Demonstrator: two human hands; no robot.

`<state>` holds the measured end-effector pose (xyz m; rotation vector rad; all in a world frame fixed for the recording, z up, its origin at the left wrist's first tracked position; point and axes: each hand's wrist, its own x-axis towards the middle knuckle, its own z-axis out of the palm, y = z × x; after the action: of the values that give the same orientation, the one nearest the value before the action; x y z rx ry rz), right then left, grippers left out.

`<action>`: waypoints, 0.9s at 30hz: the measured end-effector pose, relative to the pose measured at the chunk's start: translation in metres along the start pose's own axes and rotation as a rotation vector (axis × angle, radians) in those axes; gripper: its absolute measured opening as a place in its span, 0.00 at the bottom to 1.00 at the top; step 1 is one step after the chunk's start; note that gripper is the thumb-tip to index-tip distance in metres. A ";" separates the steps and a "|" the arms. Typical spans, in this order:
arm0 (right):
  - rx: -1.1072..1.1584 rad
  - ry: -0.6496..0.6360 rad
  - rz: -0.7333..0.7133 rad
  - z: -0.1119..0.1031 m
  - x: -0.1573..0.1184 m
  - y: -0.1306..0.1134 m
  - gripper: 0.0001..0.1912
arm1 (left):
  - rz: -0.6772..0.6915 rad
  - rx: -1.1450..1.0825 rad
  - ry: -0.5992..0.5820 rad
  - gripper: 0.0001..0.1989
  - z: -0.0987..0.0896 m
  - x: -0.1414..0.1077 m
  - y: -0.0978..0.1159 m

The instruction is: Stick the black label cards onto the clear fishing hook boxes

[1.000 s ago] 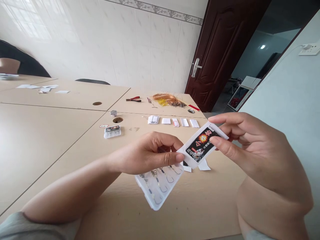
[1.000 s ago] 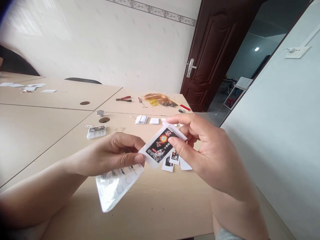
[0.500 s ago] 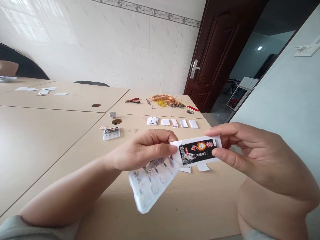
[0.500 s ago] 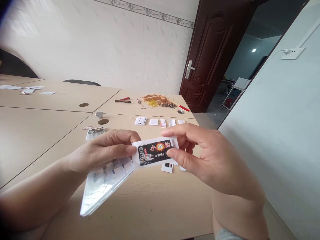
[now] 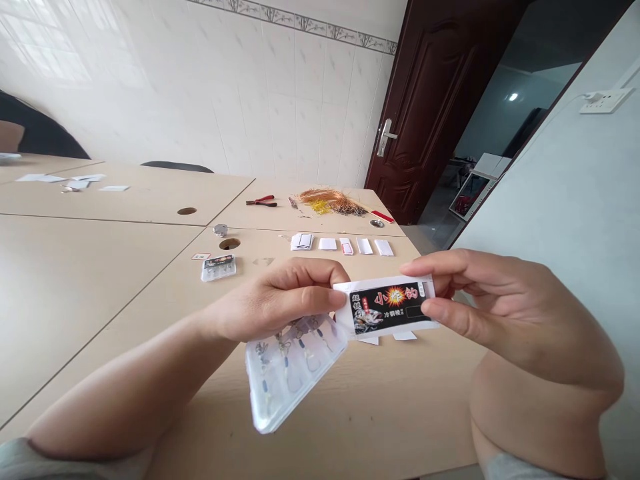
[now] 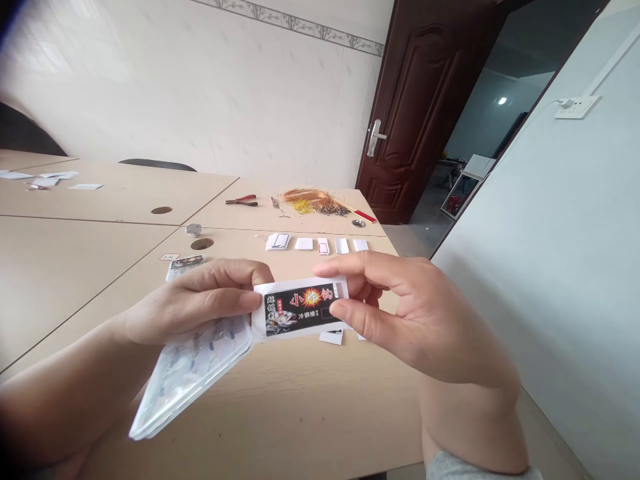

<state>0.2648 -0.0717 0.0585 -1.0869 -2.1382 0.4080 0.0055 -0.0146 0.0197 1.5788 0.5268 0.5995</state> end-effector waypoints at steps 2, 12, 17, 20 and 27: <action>-0.003 -0.001 0.002 0.000 0.000 0.000 0.12 | 0.007 0.005 0.003 0.12 0.000 0.000 0.000; -0.020 -0.014 -0.009 0.004 0.003 -0.003 0.13 | 0.001 0.045 -0.044 0.12 -0.006 0.001 -0.002; 0.156 0.112 -0.044 0.004 0.008 0.001 0.05 | 0.009 0.080 -0.003 0.12 -0.004 -0.001 0.000; 0.546 0.192 -0.219 0.011 0.019 0.005 0.22 | -0.028 0.131 -0.008 0.12 -0.003 -0.002 0.001; 1.163 0.167 -0.216 0.057 0.037 0.002 0.30 | -0.025 0.167 -0.068 0.12 -0.006 -0.005 0.000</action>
<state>0.2104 -0.0391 0.0336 -0.1967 -1.4171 1.1909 -0.0021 -0.0130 0.0195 1.7412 0.5558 0.4914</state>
